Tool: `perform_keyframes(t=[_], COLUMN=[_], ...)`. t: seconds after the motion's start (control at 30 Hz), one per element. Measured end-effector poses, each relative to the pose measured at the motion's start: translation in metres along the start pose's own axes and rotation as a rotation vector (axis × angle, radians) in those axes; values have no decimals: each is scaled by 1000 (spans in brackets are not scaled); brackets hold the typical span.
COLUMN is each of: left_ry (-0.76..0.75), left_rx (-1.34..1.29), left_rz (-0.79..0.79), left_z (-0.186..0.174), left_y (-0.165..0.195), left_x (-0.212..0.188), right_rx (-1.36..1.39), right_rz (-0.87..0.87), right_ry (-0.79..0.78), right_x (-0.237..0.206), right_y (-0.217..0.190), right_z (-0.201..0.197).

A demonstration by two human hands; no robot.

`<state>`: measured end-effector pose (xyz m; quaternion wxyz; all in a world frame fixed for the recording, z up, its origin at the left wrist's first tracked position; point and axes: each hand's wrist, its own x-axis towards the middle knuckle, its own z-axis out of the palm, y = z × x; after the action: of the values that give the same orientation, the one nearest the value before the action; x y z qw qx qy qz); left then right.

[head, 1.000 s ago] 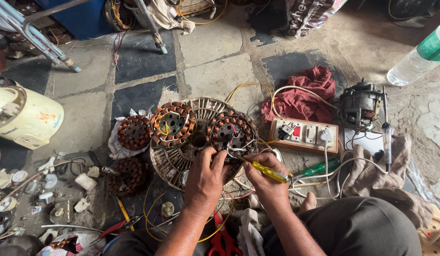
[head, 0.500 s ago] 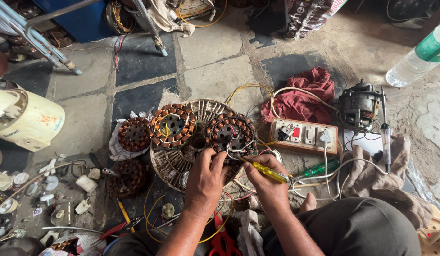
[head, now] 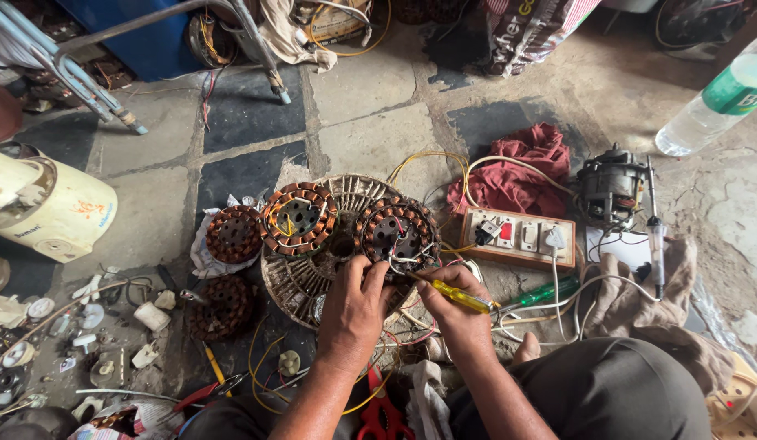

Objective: The person sits on the floor of a repair workshop and rewires the coil assembly of a ceiling fan motor, routing yellow and red wires through the stator and connecting them to a switchboard. They use a screwdriver and pliers to adjust and secure the wiring connections.

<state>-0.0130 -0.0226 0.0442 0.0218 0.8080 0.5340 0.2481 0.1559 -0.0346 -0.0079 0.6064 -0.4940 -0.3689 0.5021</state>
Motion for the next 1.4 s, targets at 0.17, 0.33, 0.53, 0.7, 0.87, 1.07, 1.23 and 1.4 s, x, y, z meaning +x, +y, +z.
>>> perform_keyframes(t=[0.17,0.33,0.53,0.7,0.87,1.07,1.23,1.4], left_ry=[5,59,97,210,382,226,168,169], left_rx=[54,-54,-123,-51,-58,-127,2,15], left_rz=[-23,-64,-6,-292,-534,-465,-528,-600], left_z=[-1,-10,-20,-54,-77,-60,-32,-25], left_y=[-4,11,17,-8,-28,-20,-10,-7], left_x=[-17,-88,-158,-179,-169,-103,-51,-42], right_rx=[92,45,-879,-1332,-1296,-1197,-474,22], right_rz=[-63,-24,-219,-36,-120,-150,34,30], right_ry=[272,392,150,-126,-229,-166,-165,-161], right_x=[0,2,-6,-23,-24,-35,-37,-38], right_y=[5,16,5,-3,-3,-9,-21,-15], right_z=[-17,-37,-41,-40,-43,-37,-53,-54])
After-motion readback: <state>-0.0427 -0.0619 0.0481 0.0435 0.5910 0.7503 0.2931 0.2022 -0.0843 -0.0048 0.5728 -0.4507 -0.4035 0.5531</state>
